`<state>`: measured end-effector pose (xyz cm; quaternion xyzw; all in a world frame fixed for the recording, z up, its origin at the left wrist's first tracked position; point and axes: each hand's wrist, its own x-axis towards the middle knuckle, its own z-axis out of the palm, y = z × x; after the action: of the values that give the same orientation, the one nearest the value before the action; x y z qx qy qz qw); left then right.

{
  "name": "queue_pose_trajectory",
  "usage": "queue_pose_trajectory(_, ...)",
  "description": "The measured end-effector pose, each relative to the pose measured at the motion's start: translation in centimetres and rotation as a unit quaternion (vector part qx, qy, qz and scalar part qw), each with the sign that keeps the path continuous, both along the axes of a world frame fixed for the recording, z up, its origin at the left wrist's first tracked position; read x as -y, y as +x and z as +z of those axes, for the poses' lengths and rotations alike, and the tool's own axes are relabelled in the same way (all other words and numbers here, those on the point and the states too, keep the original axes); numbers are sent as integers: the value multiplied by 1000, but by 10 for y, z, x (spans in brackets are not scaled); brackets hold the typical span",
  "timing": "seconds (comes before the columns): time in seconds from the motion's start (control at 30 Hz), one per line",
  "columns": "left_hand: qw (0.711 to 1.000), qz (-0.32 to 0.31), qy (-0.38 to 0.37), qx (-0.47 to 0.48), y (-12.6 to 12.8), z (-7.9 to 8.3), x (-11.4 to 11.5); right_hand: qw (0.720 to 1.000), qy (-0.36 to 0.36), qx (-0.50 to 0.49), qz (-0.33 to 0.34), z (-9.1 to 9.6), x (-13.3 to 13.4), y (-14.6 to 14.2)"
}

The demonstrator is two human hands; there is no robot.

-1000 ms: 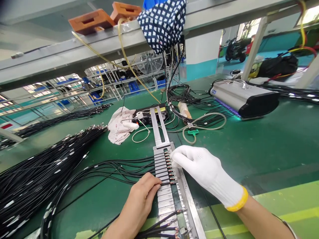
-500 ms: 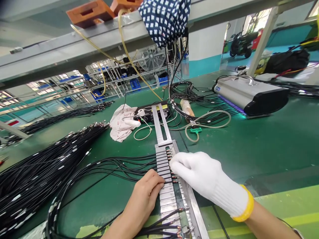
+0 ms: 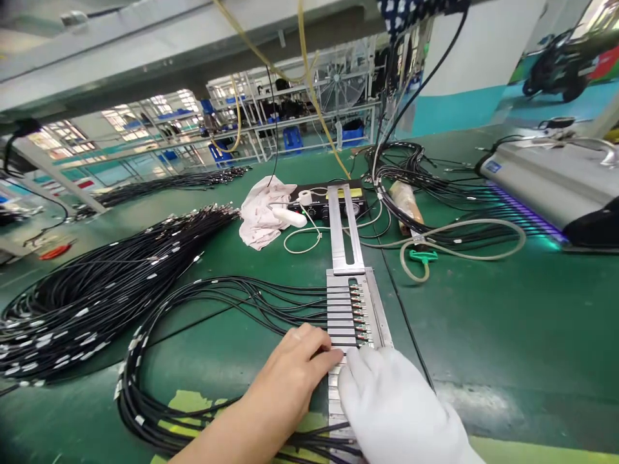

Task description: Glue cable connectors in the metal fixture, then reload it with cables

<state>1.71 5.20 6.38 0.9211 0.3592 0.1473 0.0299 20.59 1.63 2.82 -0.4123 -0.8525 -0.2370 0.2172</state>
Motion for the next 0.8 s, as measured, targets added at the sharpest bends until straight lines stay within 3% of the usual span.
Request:
queue_pose_trajectory(0.17,995,-34,82,-55,0,-8,6,999,51,3,-2,-3,11,2)
queue_pose_trajectory(0.3,991,-51,125,-14,5,-17,6,998,64,10,-11,-1,8,-1)
queue_pose_trajectory(0.47,982,-67,171,-36,3,-21,2,998,-44,-11,-32,4,-5,-5)
queue_pose_trajectory(0.6,986,-68,127,-83,-2,-2,4,992,-115,-46,-26,29,-18,12)
queue_pose_trajectory(0.7,997,-51,39,-49,-11,15,14,929,-299,-215,-40,54,-27,27)
queue_pose_trajectory(0.8,998,4,-54,20,-18,24,27,861,-348,-358,-98,74,-32,34)
